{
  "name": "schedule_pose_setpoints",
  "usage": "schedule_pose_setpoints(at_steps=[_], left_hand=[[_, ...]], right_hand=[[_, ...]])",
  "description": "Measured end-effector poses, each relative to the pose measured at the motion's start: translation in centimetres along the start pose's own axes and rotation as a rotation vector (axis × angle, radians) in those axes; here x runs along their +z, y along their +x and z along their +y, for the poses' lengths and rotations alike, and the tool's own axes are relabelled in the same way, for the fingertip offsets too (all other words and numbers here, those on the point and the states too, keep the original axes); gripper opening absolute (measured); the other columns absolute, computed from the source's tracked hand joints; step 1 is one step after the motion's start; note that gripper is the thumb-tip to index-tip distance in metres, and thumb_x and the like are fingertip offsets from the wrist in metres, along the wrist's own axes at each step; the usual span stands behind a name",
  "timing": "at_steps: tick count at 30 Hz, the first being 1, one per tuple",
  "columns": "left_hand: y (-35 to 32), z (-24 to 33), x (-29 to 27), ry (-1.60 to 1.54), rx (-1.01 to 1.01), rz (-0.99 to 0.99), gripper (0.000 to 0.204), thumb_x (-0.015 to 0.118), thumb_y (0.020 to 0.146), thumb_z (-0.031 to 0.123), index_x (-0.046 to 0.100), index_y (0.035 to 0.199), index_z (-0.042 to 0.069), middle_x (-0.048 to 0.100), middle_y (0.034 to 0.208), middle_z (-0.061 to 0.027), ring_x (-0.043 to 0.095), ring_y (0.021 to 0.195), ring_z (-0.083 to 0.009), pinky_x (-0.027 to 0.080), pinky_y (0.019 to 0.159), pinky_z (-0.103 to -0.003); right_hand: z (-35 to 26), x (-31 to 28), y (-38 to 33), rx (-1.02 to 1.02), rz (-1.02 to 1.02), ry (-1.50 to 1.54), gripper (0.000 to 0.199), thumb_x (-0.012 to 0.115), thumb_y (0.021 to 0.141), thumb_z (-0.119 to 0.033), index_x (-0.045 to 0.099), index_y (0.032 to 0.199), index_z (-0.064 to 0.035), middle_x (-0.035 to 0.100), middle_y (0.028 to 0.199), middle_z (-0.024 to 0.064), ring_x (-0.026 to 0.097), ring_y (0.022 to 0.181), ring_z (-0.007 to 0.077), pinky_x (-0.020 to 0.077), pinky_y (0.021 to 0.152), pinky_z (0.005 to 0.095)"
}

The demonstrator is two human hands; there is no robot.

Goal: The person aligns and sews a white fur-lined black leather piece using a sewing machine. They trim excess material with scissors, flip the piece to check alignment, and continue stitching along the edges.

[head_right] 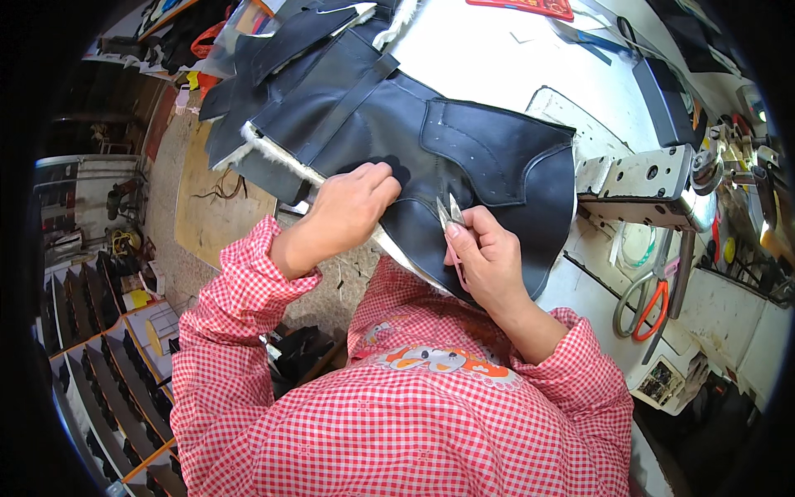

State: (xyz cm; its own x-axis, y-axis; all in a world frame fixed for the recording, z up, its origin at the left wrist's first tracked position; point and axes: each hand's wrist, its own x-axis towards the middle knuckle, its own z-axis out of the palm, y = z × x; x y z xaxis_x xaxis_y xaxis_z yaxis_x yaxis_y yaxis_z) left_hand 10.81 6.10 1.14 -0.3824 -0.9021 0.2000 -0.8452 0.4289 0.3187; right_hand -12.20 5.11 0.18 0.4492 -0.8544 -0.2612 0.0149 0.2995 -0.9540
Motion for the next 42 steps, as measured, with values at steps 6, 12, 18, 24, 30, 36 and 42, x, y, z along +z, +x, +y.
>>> schedule_pose_setpoints(at_steps=[6,12,18,24,30,36,42], left_hand=[[0.4,0.6,-0.2,-0.494,-0.427,0.2,0.005,0.056,0.089,0.001,0.051,0.089,0.0,0.052,0.085,-0.0148,0.053,0.075,-0.0324,0.044,0.064,-0.036],[0.4,1.2,-0.6,-0.213,-0.202,0.042,0.008,0.064,0.083,0.004,0.057,0.085,0.003,0.054,0.082,-0.0125,0.059,0.075,-0.0332,0.048,0.062,-0.039],[1.2,1.8,-1.0,0.116,0.001,-0.098,0.008,0.062,0.076,0.007,0.057,0.08,0.004,0.053,0.078,-0.01,0.061,0.075,-0.0274,0.052,0.062,-0.037],[2.4,1.2,-1.5,0.18,0.127,-0.21,0.007,0.059,0.074,0.008,0.056,0.079,0.004,0.055,0.079,-0.0096,0.062,0.077,-0.0254,0.053,0.064,-0.035],[2.3,1.2,-1.2,0.208,0.179,-0.256,0.007,0.058,0.075,0.008,0.057,0.081,0.004,0.055,0.08,-0.0103,0.062,0.078,-0.0256,0.053,0.066,-0.035],[2.6,0.2,-1.0,0.029,0.065,-0.065,0.007,0.061,0.073,0.003,0.059,0.079,0.002,0.059,0.075,-0.0112,0.063,0.07,-0.0253,0.051,0.061,-0.036],[1.5,-1.1,-1.4,-0.677,-0.427,-0.051,0.009,0.068,0.084,0.004,0.064,0.091,-0.001,0.06,0.075,-0.004,0.059,0.068,-0.0117,0.047,0.06,-0.027]], right_hand=[[-0.2,-0.2,0.0,0.024,-0.013,0.026,0.016,0.056,0.098,-0.014,0.056,0.089,-0.0003,0.056,0.063,-0.0006,0.044,0.05,0.0016,0.0329,0.044,0.0193],[-0.1,-0.2,-0.1,0.033,-0.017,0.03,0.016,0.055,0.098,-0.014,0.057,0.09,-0.0001,0.056,0.063,-0.0008,0.044,0.051,0.0013,0.033,0.044,0.0192],[-0.1,-0.2,-0.1,0.008,-0.014,0.016,0.016,0.055,0.098,-0.014,0.057,0.09,-0.0002,0.056,0.063,-0.0011,0.044,0.052,0.0014,0.0339,0.046,0.0192],[-0.2,-0.3,0.0,0.028,-0.017,0.018,0.016,0.055,0.098,-0.014,0.058,0.091,-0.0001,0.056,0.063,-0.0011,0.044,0.052,0.0016,0.0336,0.045,0.0195],[-0.1,-0.3,0.0,0.02,-0.019,0.012,0.016,0.056,0.098,-0.015,0.058,0.091,-0.0003,0.056,0.063,-0.001,0.044,0.051,0.0017,0.0339,0.045,0.0195],[-0.3,-0.2,0.0,0.022,-0.007,-0.001,0.016,0.056,0.097,-0.014,0.057,0.09,-0.0005,0.056,0.063,-0.0009,0.044,0.051,0.0017,0.0343,0.046,0.0198],[-0.5,-0.2,-0.2,0.05,-0.009,0.008,0.016,0.055,0.098,-0.014,0.057,0.09,-0.0005,0.055,0.063,-0.0012,0.043,0.051,0.0014,0.0334,0.045,0.0197]])
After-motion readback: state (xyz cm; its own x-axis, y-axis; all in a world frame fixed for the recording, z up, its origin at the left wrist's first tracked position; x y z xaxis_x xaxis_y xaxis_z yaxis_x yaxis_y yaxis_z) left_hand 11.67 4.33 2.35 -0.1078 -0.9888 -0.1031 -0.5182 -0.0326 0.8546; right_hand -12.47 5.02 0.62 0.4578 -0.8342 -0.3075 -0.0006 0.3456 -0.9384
